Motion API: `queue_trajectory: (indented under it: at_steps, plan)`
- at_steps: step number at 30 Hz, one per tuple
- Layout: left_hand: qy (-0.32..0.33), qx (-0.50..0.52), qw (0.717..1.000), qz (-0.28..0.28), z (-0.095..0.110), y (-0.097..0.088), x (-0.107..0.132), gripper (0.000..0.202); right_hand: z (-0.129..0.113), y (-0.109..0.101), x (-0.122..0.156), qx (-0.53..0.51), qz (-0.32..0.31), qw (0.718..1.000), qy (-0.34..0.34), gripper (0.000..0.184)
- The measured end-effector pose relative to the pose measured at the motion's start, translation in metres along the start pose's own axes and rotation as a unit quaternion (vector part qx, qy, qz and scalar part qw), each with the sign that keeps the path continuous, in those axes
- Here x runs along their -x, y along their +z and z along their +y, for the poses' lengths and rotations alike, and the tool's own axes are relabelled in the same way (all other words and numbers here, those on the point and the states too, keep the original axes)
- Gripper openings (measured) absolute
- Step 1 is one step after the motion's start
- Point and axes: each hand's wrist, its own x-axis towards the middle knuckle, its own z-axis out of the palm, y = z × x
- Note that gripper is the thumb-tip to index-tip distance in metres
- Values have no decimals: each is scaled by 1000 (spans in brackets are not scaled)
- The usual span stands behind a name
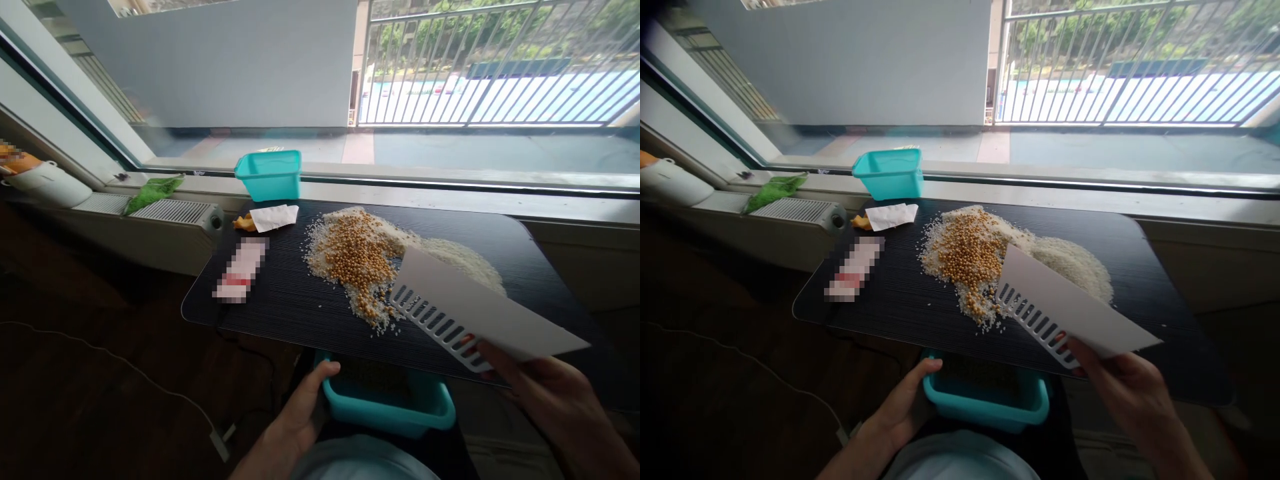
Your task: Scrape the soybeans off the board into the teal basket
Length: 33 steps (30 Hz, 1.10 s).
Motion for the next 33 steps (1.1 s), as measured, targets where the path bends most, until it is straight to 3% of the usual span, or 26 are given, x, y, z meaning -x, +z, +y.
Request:
queue_trajectory:
  at_steps: [5,16,27,33]
  plan:
    - [-4,-1,1000,11,-1,2,3,35,-19,8,12,-83,-31,994,61,26]
    - [-3,-2,1000,17,0,4,9,34,-10,21,7,-135,-117,984,23,38]
    - [10,-3,1000,24,1,-3,10,37,-20,27,7,-148,-98,984,22,33]
    - [12,-10,1000,22,1,-3,9,36,-7,23,3,-137,-165,977,14,34]
